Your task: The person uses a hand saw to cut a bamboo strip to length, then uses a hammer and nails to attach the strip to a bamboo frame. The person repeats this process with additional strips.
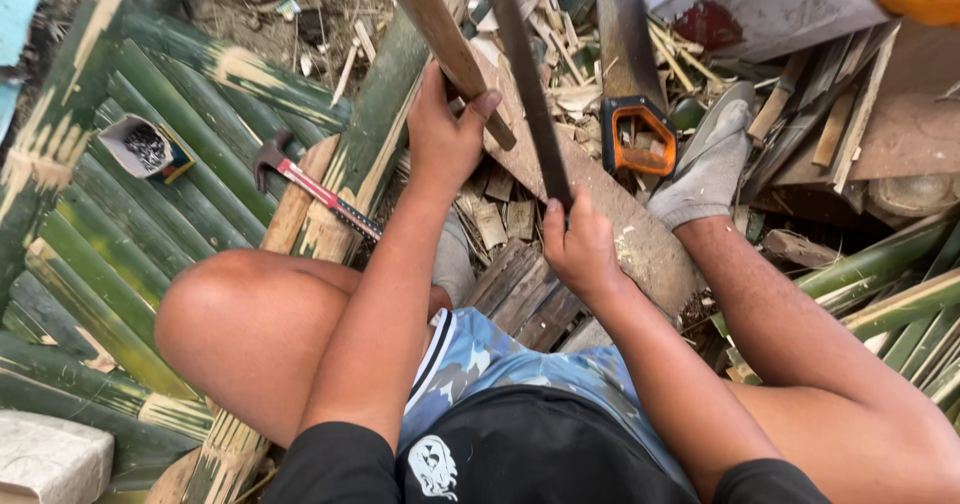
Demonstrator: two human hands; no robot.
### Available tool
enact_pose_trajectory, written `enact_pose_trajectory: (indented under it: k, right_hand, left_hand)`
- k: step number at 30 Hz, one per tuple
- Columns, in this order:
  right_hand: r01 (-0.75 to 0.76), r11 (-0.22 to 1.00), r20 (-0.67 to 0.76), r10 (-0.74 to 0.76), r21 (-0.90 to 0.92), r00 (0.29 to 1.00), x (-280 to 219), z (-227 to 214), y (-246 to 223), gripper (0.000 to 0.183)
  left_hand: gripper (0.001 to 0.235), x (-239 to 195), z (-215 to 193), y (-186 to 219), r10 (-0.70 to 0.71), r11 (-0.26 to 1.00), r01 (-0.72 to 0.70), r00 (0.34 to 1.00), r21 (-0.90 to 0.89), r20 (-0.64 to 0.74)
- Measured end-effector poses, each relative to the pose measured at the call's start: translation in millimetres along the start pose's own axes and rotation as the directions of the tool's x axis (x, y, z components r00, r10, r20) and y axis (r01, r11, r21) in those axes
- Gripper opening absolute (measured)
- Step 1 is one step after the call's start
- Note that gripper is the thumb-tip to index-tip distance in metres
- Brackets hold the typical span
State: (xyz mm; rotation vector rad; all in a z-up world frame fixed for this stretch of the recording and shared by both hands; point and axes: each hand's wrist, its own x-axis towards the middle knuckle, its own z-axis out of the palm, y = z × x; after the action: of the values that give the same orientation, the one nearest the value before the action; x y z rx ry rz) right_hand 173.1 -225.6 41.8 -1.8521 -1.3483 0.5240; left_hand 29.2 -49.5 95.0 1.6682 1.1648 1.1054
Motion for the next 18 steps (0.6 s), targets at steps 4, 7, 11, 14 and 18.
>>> enact_pose_trajectory:
  k: [4, 7, 11, 14, 18]
  right_hand:
    - [0.008, 0.999, 0.053, -0.005, -0.050, 0.999, 7.0, 4.5, -3.4, 0.023]
    - [-0.071, 0.977, 0.214, 0.115, -0.200, 0.970, 24.1, 3.8, -8.8, 0.024]
    - [-0.269, 0.961, 0.260, 0.278, -0.068, 0.925, 18.8, -5.4, -16.0, 0.016]
    - [-0.073, 0.997, 0.082, 0.072, 0.012, 0.994, 10.5, -18.1, -21.2, 0.015]
    - [0.044, 0.998, -0.022, -0.043, 0.039, 0.999, 10.0, -26.6, -28.0, 0.013]
  left_hand:
    - [0.037, 2.3, 2.8, -3.1, -0.022, 1.000, 0.022, 1.000, 0.008, -0.017]
    - [0.038, 7.6, 2.0, -2.2, -0.014, 1.000, 0.014, 0.999, 0.001, -0.036]
    - [0.035, 6.1, -4.6, -12.1, -0.099, 0.995, 0.098, 0.995, -0.015, -0.024]
    - [0.040, 1.9, -5.2, -17.6, -0.036, 0.999, 0.036, 0.999, 0.005, -0.026]
    - [0.043, 0.7, -3.0, -8.7, -0.050, 0.999, 0.050, 0.999, 0.005, -0.015]
